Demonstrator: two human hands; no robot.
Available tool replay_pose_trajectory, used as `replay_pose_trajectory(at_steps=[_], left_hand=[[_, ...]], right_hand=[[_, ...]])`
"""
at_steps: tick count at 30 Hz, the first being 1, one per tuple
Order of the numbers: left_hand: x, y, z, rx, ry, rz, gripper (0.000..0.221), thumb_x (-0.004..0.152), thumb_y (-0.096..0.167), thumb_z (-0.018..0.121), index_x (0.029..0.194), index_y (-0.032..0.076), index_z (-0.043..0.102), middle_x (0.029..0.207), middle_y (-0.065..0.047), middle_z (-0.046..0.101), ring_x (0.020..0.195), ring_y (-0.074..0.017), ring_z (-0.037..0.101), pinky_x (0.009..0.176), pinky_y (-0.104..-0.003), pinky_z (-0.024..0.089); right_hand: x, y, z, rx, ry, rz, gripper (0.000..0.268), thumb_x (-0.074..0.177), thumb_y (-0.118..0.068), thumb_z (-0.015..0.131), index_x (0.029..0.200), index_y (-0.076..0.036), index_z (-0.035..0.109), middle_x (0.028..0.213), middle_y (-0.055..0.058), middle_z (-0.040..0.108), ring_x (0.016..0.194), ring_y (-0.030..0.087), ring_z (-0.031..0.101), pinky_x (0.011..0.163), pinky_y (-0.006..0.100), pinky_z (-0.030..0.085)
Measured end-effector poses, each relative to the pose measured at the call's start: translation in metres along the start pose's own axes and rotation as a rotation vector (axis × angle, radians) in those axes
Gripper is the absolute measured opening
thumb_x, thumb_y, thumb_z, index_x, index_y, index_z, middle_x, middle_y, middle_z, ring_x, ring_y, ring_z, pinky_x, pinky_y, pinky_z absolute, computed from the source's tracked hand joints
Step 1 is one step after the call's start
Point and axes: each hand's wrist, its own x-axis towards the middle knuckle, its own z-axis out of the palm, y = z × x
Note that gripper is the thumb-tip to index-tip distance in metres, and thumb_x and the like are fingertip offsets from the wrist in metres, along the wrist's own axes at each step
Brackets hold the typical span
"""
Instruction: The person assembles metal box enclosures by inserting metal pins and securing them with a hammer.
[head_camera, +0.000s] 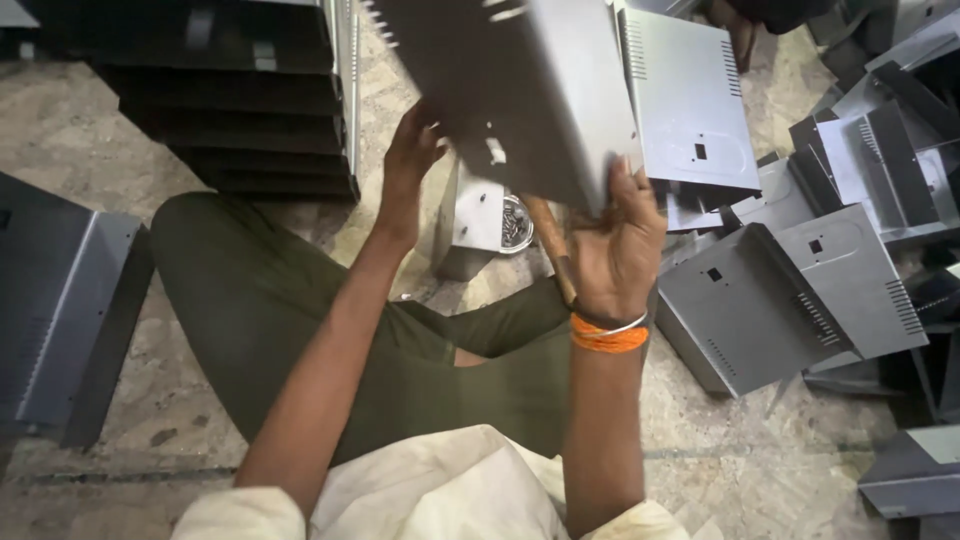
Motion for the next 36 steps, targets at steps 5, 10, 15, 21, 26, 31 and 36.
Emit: replay_pose_trajectory(at_steps=[5, 10, 15, 21, 26, 31, 36], left_hand=[[-0.002, 0.011, 0.002, -0.095, 0.035, -0.029, 0.064, 0.097, 0.04, 0.075, 0.143, 0.001, 0.054, 0.131, -0.007, 0.064, 0.12, -0.019, 0.06, 0.105, -0.035, 0.048], [-0.01, 0.031, -0.005, 0.01, -0.005, -0.176, 0.063, 0.092, 0.036, 0.079, 0.134, -0.005, 0.058, 0.116, -0.009, 0.065, 0.106, -0.0176, 0.063, 0.095, -0.032, 0.052], [-0.012, 0.022, -0.022, -0.09, 0.007, -0.279, 0.057, 0.089, 0.031, 0.074, 0.129, -0.008, 0.063, 0.104, -0.013, 0.071, 0.09, -0.0187, 0.068, 0.083, -0.03, 0.055], [-0.03, -0.003, -0.039, -0.07, 0.034, -0.313, 0.058, 0.09, 0.029, 0.074, 0.132, -0.009, 0.062, 0.109, -0.012, 0.07, 0.096, -0.0173, 0.068, 0.087, -0.029, 0.054], [-0.04, -0.019, -0.047, -0.144, 0.019, -0.29, 0.063, 0.089, 0.026, 0.072, 0.139, -0.009, 0.056, 0.116, -0.013, 0.069, 0.102, -0.0174, 0.067, 0.093, -0.029, 0.054], [-0.043, -0.023, -0.046, -0.152, 0.022, -0.29, 0.066, 0.087, 0.024, 0.072, 0.141, -0.01, 0.053, 0.118, -0.014, 0.069, 0.105, -0.0185, 0.067, 0.094, -0.03, 0.054], [-0.043, -0.022, -0.046, -0.077, 0.017, -0.312, 0.073, 0.086, 0.03, 0.072, 0.144, -0.009, 0.051, 0.119, -0.016, 0.069, 0.106, -0.0199, 0.068, 0.094, -0.031, 0.054]], right_hand=[[-0.016, -0.005, 0.019, 0.382, 0.097, 0.355, 0.029, 0.099, -0.015, 0.057, 0.128, -0.012, 0.056, 0.122, 0.012, 0.069, 0.117, 0.025, 0.067, 0.105, 0.055, 0.055], [-0.018, 0.014, -0.023, -0.034, 0.052, 0.209, 0.047, 0.103, -0.007, 0.053, 0.149, -0.014, 0.044, 0.141, 0.0, 0.058, 0.13, 0.021, 0.058, 0.107, 0.053, 0.051], [-0.029, 0.048, -0.051, -0.285, 0.208, 0.214, 0.048, 0.105, -0.027, 0.053, 0.148, -0.005, 0.051, 0.136, 0.009, 0.064, 0.118, 0.022, 0.065, 0.1, 0.038, 0.054], [-0.041, 0.074, -0.075, -0.416, 0.169, 0.212, 0.059, 0.099, -0.012, 0.063, 0.154, 0.0, 0.045, 0.139, 0.006, 0.061, 0.118, 0.014, 0.06, 0.096, 0.031, 0.05], [-0.044, 0.085, -0.082, -0.47, 0.222, 0.255, 0.061, 0.095, -0.009, 0.064, 0.153, -0.002, 0.045, 0.143, 0.005, 0.057, 0.12, 0.014, 0.057, 0.098, 0.03, 0.047], [-0.044, 0.093, -0.088, -0.452, 0.246, 0.241, 0.06, 0.096, -0.01, 0.063, 0.153, -0.002, 0.045, 0.145, 0.006, 0.057, 0.128, 0.015, 0.056, 0.106, 0.029, 0.045], [-0.044, 0.094, -0.09, -0.455, 0.246, 0.223, 0.058, 0.097, -0.011, 0.064, 0.151, -0.001, 0.047, 0.144, 0.006, 0.057, 0.128, 0.015, 0.056, 0.107, 0.029, 0.045]])
